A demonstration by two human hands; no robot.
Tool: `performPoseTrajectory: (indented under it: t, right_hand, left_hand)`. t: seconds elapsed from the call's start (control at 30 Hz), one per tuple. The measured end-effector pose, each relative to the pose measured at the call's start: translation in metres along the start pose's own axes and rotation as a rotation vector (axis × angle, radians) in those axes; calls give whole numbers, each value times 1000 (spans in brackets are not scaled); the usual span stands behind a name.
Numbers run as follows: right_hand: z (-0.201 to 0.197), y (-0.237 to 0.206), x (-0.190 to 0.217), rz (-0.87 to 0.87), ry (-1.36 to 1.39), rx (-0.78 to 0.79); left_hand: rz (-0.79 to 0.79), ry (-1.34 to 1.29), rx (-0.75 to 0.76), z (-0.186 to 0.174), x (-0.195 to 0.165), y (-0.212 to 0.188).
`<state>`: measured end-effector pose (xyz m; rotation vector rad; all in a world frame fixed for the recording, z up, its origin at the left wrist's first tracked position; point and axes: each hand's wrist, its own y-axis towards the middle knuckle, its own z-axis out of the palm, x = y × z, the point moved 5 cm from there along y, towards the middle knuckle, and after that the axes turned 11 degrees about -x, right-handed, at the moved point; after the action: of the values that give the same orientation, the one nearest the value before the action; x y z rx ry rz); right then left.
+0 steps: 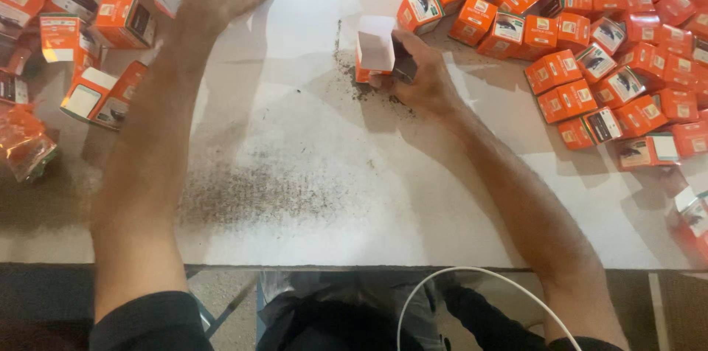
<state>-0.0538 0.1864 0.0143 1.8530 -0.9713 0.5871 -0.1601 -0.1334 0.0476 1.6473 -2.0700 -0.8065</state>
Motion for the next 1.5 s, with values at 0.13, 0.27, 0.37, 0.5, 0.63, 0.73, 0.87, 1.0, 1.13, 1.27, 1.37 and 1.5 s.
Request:
performPoseTrajectory:
  t: [0.13,0.27,0.37,0.5,0.63,0.73,0.87,1.0,1.13,1.27,1.37,1.5]
  right_hand:
    - [-2,1,3,10,40,34]
    - [-1,2,0,87,87,64]
    - [1,2,0,133,101,65]
    - [2,5,1,193,93,53]
    - [5,10,-2,267,294,71]
    - [12,4,-10,349,435,96]
    - [10,2,-17,256,292,69]
    - [9,4,-14,247,330,94]
    - [6,5,-2,174,201,101]
    - [3,4,4,159,58,100]
    - [1,2,6,162,133,112]
    - [1,-1,10,10,-4,102]
  left_hand:
    - [-104,-63,31,-1,1,-19]
    - [-114,-4,39,-5,1,-28]
    - [-51,87,103,-7,-26,-41]
    - [43,-588,-238,-52,-92,-65]
    - [91,-874,-291,-86,-149,-79]
    - [411,-895,-449,-108,-177,-92]
    - [408,-820,-363,-89,-181,-89]
    - [377,-577,-297,-69,-172,-89]
    - [329,-530,-264,-65,-172,-92]
    - [175,-435,-286,-60,-179,-87]
    - [-72,-626,-232,-50,-176,-81]
    - [-584,-1033,118,-17,-162,-85]
